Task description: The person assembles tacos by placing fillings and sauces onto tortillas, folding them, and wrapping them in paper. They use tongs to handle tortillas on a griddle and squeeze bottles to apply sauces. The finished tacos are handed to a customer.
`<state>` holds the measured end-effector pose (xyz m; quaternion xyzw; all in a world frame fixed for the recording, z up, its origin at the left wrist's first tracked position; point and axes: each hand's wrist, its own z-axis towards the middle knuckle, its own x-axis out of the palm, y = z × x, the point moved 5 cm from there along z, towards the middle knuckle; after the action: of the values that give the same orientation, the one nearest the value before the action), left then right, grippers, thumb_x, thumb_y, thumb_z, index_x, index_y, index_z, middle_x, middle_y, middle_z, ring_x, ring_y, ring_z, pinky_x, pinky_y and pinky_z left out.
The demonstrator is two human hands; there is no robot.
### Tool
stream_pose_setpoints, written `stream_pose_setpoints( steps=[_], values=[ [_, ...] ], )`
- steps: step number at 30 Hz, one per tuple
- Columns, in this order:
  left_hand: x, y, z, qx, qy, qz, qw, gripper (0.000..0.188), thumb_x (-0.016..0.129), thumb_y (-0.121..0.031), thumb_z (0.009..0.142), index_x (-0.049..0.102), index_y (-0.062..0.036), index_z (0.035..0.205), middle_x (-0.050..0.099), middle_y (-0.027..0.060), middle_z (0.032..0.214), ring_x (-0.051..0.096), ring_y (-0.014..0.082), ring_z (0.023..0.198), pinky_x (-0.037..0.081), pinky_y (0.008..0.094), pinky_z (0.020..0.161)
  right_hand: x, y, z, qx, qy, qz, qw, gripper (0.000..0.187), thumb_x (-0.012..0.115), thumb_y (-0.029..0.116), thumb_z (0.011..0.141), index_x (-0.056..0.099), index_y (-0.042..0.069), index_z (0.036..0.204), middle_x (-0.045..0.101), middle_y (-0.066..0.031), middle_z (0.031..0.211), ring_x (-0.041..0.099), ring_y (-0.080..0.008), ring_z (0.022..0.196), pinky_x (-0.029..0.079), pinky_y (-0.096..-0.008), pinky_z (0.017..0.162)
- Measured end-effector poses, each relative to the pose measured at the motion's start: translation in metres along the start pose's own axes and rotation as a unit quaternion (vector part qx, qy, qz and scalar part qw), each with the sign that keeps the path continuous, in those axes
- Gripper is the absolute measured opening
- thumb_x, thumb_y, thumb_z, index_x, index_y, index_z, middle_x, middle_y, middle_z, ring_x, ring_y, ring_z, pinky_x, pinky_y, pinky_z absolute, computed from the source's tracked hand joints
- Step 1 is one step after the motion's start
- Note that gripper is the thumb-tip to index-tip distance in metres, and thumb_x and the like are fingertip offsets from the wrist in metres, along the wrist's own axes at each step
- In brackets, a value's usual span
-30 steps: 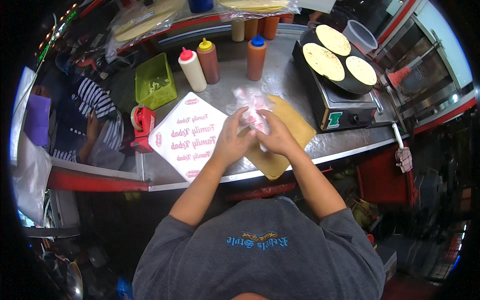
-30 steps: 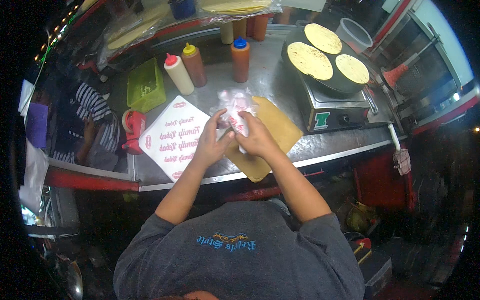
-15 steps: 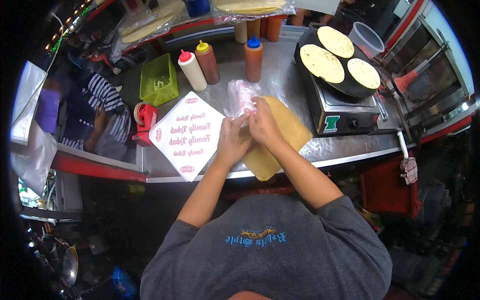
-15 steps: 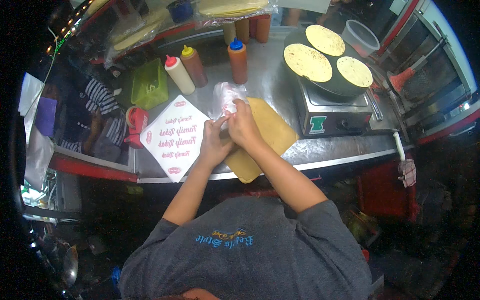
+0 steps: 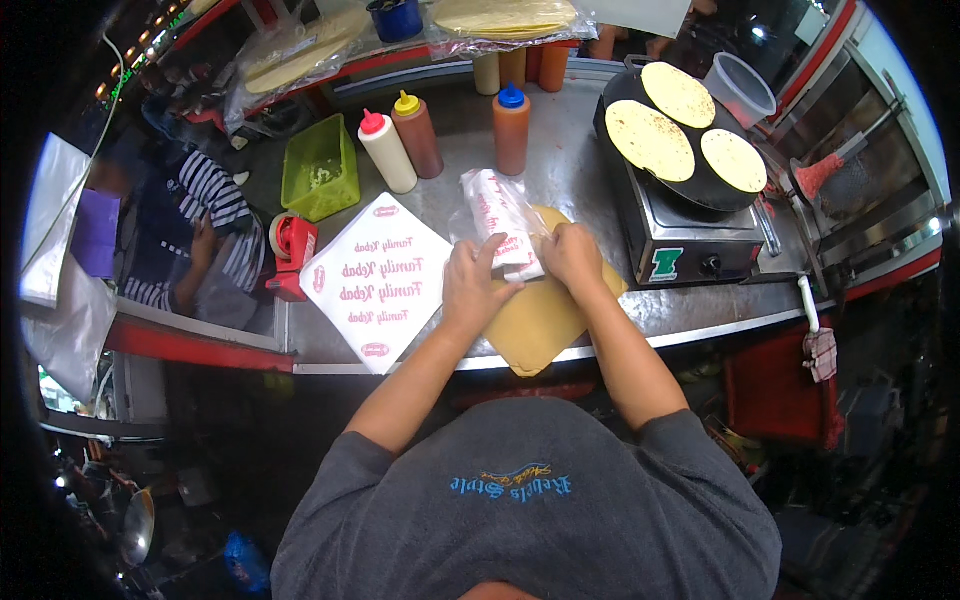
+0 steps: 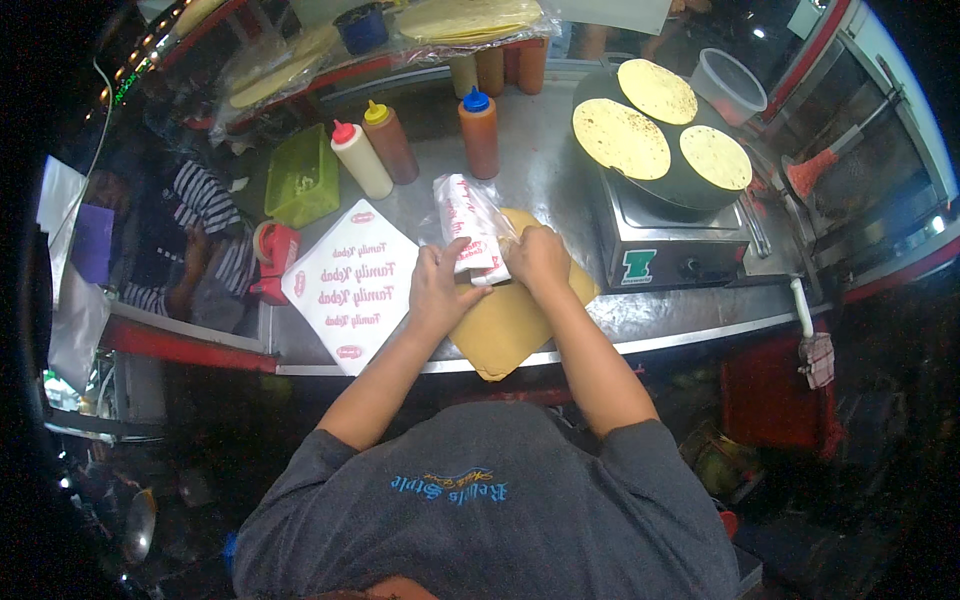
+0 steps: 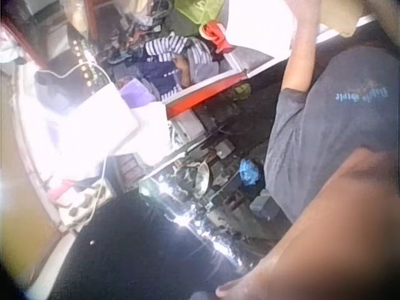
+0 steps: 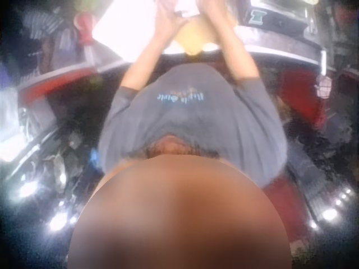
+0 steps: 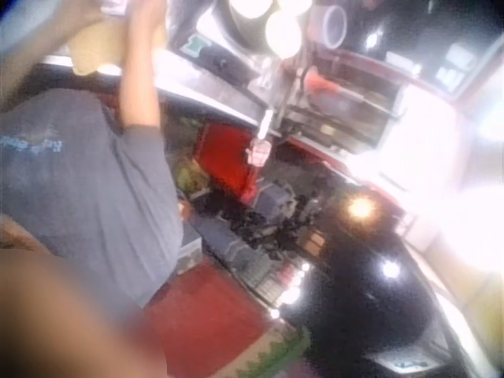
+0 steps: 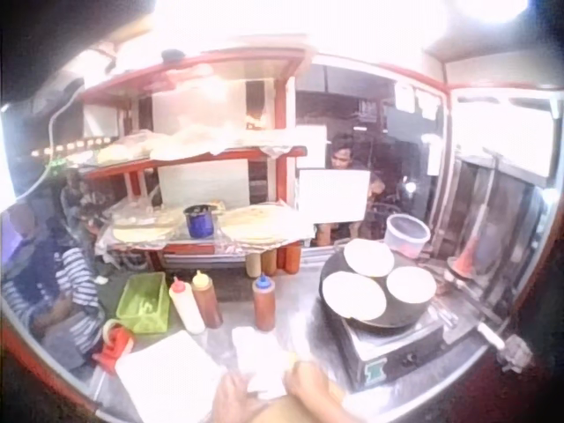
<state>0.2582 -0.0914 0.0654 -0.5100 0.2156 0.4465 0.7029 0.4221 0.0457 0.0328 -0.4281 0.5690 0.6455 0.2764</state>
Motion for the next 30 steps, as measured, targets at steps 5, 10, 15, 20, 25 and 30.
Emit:
stream_pose_setpoints(
  steps=[5, 10, 15, 20, 25, 30],
  values=[
    [-0.022, -0.005, 0.034, 0.036, -0.008, -0.017, 0.999, 0.081, 0.095, -0.024, 0.074, 0.055, -0.0168, 0.144, 0.053, 0.0154, 0.11, 0.061, 0.038, 0.103, 0.053, 0.0489, 0.091, -0.031, 0.016, -0.001, 0.039, 0.093, 0.32, 0.942, 0.022, 0.071, 0.023, 0.101, 0.07, 0.001, 0.106, 0.075, -0.0111, 0.093, 0.07, -0.0226, 0.075, 0.056, -0.0414, 0.07],
    [-0.104, -0.007, 0.122, 0.019, -0.019, -0.103, 0.994, 0.08, 0.091, -0.028, 0.081, 0.049, -0.0127, 0.148, 0.061, 0.0166, 0.124, 0.067, 0.0341, 0.11, 0.056, 0.0432, 0.091, -0.123, 0.073, 0.058, -0.012, 0.151, 0.459, 0.875, 0.016, 0.067, 0.021, 0.105, 0.065, 0.005, 0.105, 0.072, -0.0086, 0.096, 0.067, -0.0206, 0.084, 0.055, -0.0388, 0.081],
    [-0.114, 0.025, 0.158, -0.26, 0.108, -0.574, 0.769, 0.063, 0.074, -0.042, 0.102, 0.046, -0.012, 0.15, 0.072, 0.0133, 0.123, 0.071, 0.0243, 0.108, 0.056, 0.0375, 0.088, -0.135, 0.095, 0.058, 0.044, 0.27, 0.599, 0.753, 0.008, 0.065, 0.015, 0.105, 0.063, 0.008, 0.108, 0.073, -0.0072, 0.101, 0.072, -0.0218, 0.094, 0.056, -0.0402, 0.09],
    [-0.111, 0.004, 0.123, -0.23, 0.085, -0.652, 0.717, 0.052, 0.057, -0.031, 0.112, 0.04, -0.0107, 0.156, 0.068, 0.0241, 0.136, 0.078, 0.0293, 0.105, 0.064, 0.0285, 0.074, -0.131, 0.113, 0.021, -0.006, 0.259, 0.567, 0.781, 0.009, 0.065, 0.016, 0.106, 0.062, 0.008, 0.107, 0.072, -0.007, 0.098, 0.071, -0.021, 0.093, 0.055, -0.0358, 0.089],
    [-0.184, -0.075, 0.063, -0.107, 0.066, -0.664, 0.737, 0.064, 0.055, -0.031, 0.111, 0.028, -0.0078, 0.164, 0.062, 0.0291, 0.143, 0.077, 0.0328, 0.109, 0.068, 0.0294, 0.072, -0.179, 0.176, -0.026, -0.149, 0.326, 0.491, 0.794, 0.014, 0.069, 0.012, 0.103, 0.056, 0.009, 0.108, 0.073, -0.0069, 0.1, 0.069, -0.0164, 0.094, 0.053, -0.034, 0.086],
    [-0.256, -0.091, -0.055, -0.12, -0.103, -0.489, 0.858, 0.068, 0.062, -0.041, 0.107, 0.042, -0.0013, 0.158, 0.07, 0.0227, 0.134, 0.075, 0.0285, 0.116, 0.065, 0.0343, 0.085, -0.204, 0.253, -0.092, -0.232, 0.484, 0.449, 0.715, 0.029, 0.076, 0.004, 0.097, 0.054, 0.009, 0.114, 0.073, -0.0067, 0.1, 0.069, -0.0148, 0.095, 0.053, -0.0284, 0.084]
  ],
)
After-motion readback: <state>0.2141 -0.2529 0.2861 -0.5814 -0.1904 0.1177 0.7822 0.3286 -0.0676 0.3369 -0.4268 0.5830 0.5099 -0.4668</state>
